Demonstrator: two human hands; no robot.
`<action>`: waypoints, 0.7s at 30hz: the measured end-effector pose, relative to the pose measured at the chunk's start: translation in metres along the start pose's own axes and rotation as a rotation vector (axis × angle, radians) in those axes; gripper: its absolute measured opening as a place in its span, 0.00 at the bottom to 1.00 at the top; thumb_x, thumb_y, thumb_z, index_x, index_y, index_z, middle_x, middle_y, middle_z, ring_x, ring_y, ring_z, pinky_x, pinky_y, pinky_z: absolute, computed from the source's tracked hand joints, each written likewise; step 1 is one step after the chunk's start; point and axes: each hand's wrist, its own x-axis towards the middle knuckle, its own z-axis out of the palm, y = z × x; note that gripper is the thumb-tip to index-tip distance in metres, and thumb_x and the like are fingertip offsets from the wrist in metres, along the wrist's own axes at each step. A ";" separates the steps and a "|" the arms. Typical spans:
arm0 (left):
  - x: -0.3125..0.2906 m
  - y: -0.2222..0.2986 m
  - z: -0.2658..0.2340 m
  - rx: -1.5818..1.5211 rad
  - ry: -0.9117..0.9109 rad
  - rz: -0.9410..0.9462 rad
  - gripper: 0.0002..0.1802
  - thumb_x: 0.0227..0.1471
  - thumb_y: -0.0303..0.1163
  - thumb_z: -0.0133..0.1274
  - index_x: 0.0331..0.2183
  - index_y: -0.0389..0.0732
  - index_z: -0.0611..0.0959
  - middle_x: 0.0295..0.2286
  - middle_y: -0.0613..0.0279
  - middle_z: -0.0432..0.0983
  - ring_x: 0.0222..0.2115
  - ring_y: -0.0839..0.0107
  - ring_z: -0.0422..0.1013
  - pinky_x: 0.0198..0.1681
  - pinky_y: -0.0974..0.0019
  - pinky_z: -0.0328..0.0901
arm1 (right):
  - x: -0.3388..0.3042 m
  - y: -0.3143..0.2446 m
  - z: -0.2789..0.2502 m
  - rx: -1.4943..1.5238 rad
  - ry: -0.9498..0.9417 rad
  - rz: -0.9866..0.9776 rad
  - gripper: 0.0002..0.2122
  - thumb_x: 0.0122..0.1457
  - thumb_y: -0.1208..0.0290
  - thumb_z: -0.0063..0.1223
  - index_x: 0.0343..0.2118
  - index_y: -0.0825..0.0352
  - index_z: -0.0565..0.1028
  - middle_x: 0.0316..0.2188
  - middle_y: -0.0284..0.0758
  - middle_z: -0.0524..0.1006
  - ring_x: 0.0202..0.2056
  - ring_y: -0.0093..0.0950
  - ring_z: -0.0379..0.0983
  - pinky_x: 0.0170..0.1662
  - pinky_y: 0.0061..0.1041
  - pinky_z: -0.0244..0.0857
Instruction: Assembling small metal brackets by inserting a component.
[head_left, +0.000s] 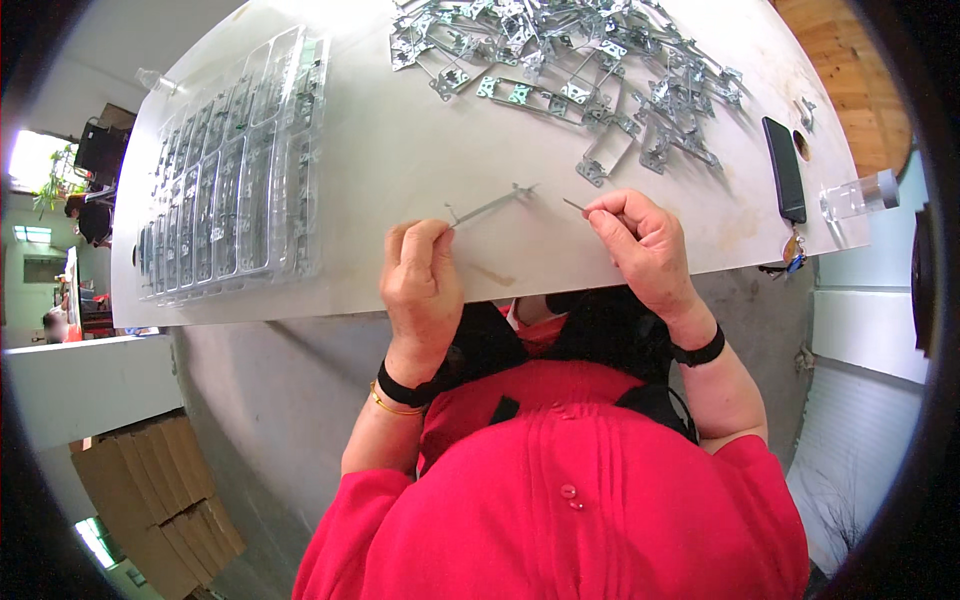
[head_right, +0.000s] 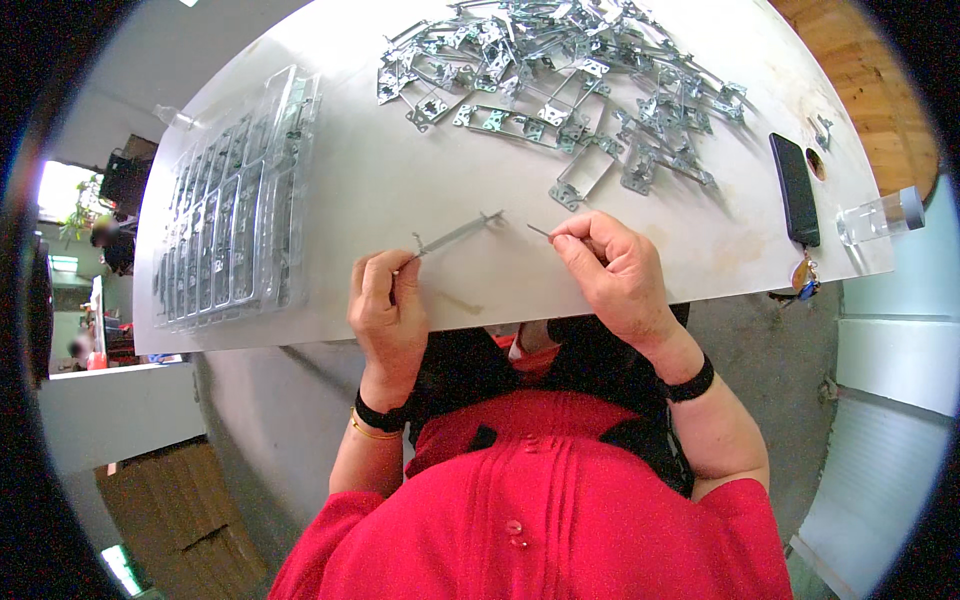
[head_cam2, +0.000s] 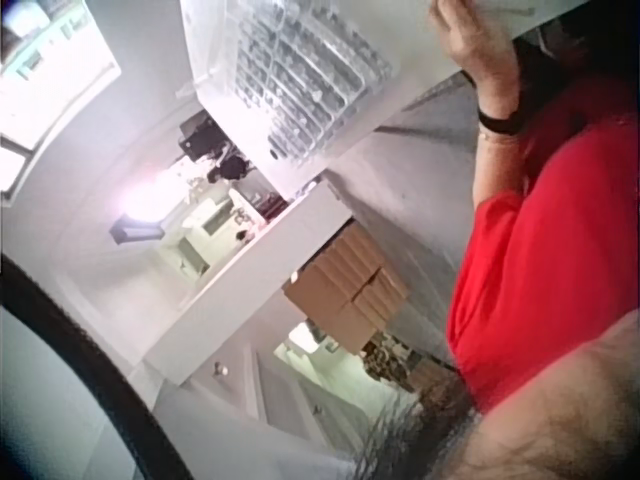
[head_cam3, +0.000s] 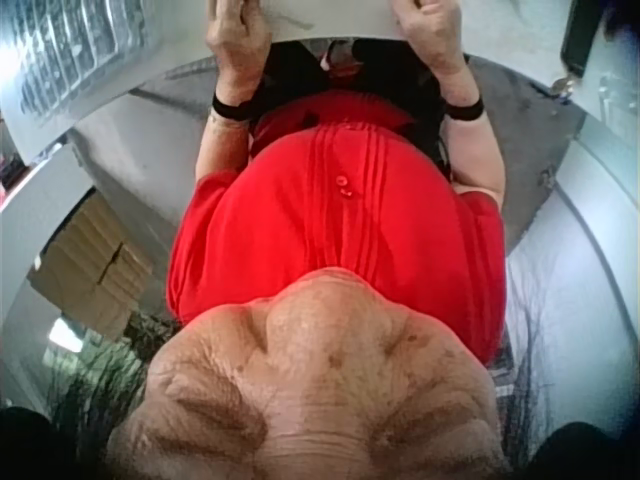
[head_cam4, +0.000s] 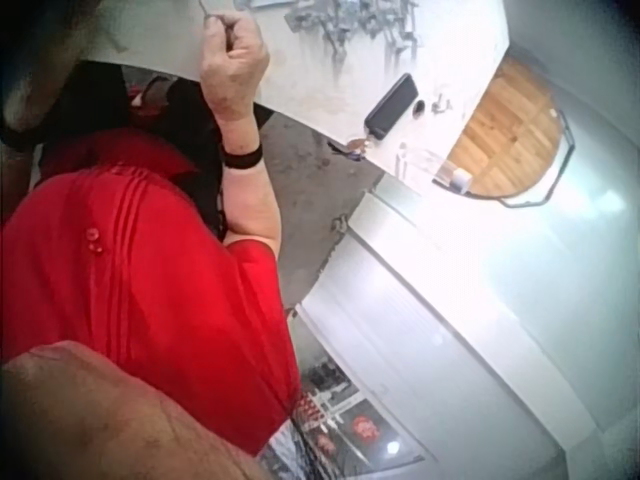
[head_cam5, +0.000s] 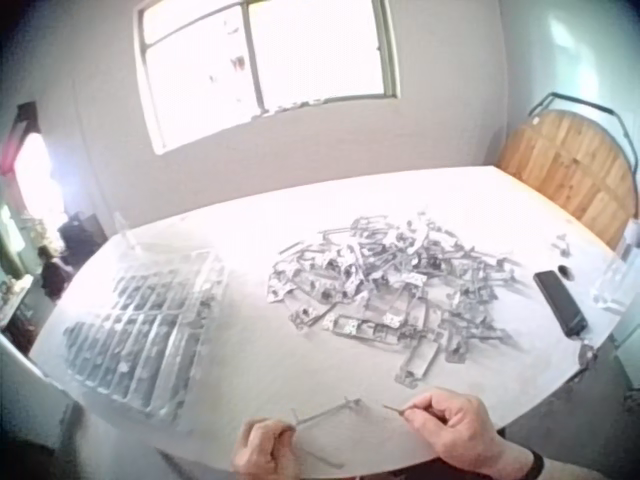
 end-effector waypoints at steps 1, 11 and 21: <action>0.001 -0.001 -0.002 0.057 0.013 0.025 0.06 0.56 0.18 0.63 0.36 0.35 0.83 0.33 0.53 0.79 0.30 0.60 0.75 0.34 0.62 0.70 | 0.000 0.000 0.000 0.022 -0.008 -0.004 0.06 0.70 0.72 0.56 0.40 0.69 0.80 0.26 0.20 0.77 0.28 0.09 0.66 0.30 0.16 0.60; -0.006 0.007 -0.025 0.128 -0.179 0.088 0.15 0.51 0.15 0.60 0.42 0.35 0.83 0.37 0.49 0.79 0.30 0.54 0.76 0.32 0.57 0.71 | -0.002 -0.002 -0.006 0.137 -0.042 0.028 0.05 0.71 0.71 0.56 0.41 0.67 0.80 0.23 0.19 0.74 0.23 0.09 0.64 0.27 0.15 0.56; 0.009 0.011 -0.010 -0.024 -0.241 -0.113 0.11 0.57 0.26 0.61 0.43 0.37 0.82 0.34 0.48 0.77 0.31 0.49 0.77 0.35 0.52 0.72 | 0.003 0.001 -0.019 0.074 -0.087 0.113 0.05 0.70 0.72 0.57 0.40 0.67 0.80 0.21 0.20 0.72 0.21 0.09 0.63 0.24 0.15 0.54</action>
